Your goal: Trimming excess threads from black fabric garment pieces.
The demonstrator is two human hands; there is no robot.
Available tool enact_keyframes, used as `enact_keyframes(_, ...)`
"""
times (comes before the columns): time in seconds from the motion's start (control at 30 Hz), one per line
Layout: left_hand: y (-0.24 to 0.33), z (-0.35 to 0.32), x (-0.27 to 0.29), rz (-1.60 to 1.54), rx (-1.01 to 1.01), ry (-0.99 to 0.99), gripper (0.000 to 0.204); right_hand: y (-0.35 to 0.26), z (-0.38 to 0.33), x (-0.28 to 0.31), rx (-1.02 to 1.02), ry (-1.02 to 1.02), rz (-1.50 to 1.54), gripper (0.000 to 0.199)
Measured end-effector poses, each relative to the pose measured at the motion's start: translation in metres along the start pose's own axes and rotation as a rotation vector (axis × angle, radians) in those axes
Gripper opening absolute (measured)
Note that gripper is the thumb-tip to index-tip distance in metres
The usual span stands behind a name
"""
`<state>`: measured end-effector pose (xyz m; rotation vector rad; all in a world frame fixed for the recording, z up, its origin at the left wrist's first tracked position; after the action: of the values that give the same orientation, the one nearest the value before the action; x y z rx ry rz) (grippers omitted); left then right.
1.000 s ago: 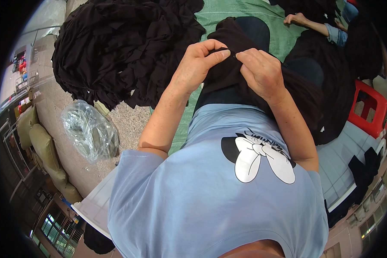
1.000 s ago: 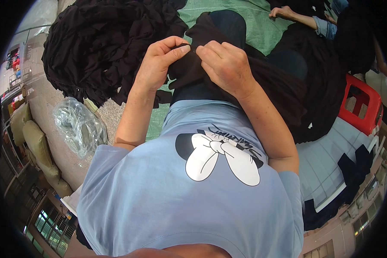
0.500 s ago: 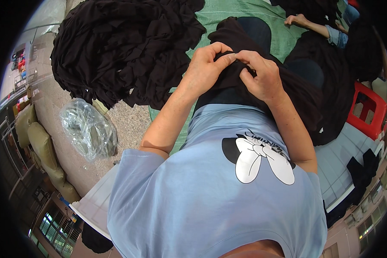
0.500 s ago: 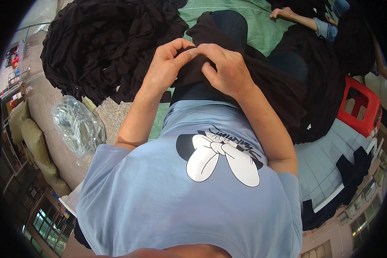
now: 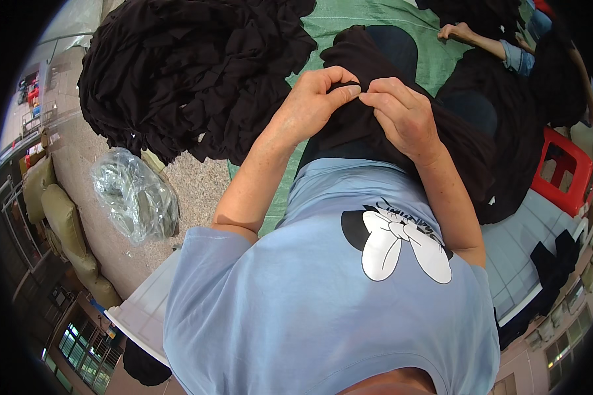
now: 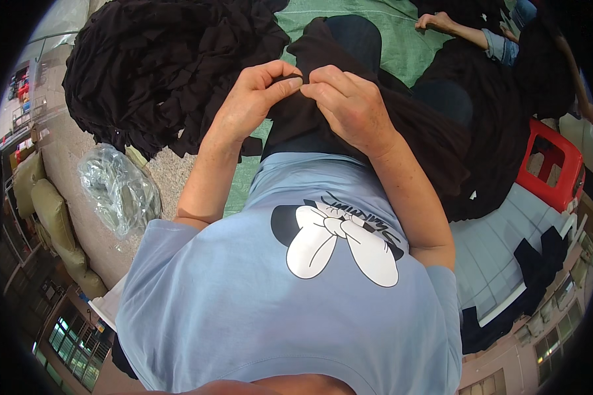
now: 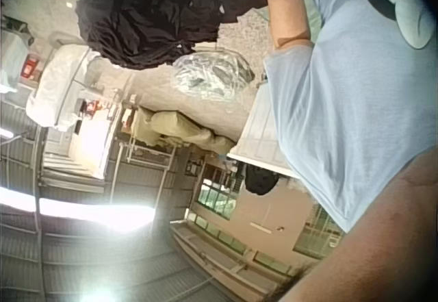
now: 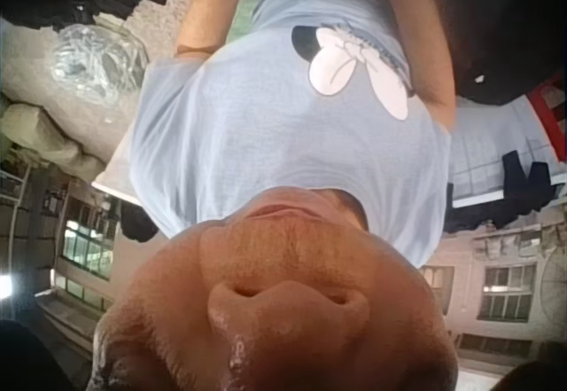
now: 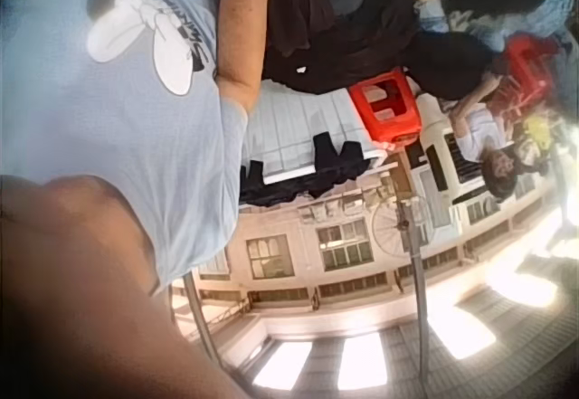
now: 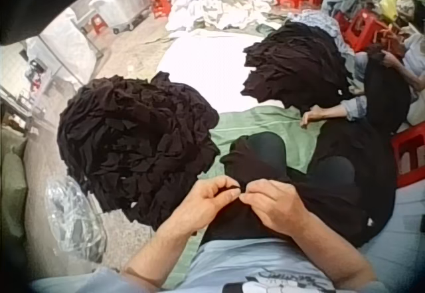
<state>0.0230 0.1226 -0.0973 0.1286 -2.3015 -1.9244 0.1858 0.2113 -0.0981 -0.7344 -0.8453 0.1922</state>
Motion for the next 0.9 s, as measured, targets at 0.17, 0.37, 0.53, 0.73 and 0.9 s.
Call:
enact_keyframes(0.17,-0.002,-0.004,-0.002,0.042,-0.106,0.009,0.014,-0.003,0.0,0.001,-0.105,-0.041,0.041,0.019)
enact_keyframes(0.37,0.016,-0.007,-0.009,0.259,-0.363,-0.01,0.017,-0.002,-0.005,-0.005,-0.248,-0.052,0.182,0.021)
enact_keyframes(0.53,0.013,-0.005,-0.008,0.307,-0.328,-0.006,0.018,0.0,-0.008,-0.008,-0.439,-0.043,0.255,0.024)
enact_keyframes(0.73,0.005,-0.004,-0.009,0.225,-0.286,0.0,0.019,0.006,-0.01,-0.02,-0.42,0.035,0.188,0.025)
enact_keyframes(0.9,-0.006,-0.003,-0.012,0.205,-0.364,0.031,0.019,0.015,-0.019,-0.02,-0.524,0.018,0.331,0.021)
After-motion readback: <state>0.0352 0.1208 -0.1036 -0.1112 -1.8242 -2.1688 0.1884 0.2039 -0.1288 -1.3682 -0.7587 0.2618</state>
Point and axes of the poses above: each hand's wrist, its own z-axis towards the middle knuckle, its own x-axis out of the back of the hand, y = z × x, the point moved 2 cm from there along z, towards the middle knuckle, and after that the axes turned 11 degrees about -x, right-handed, at the moved point
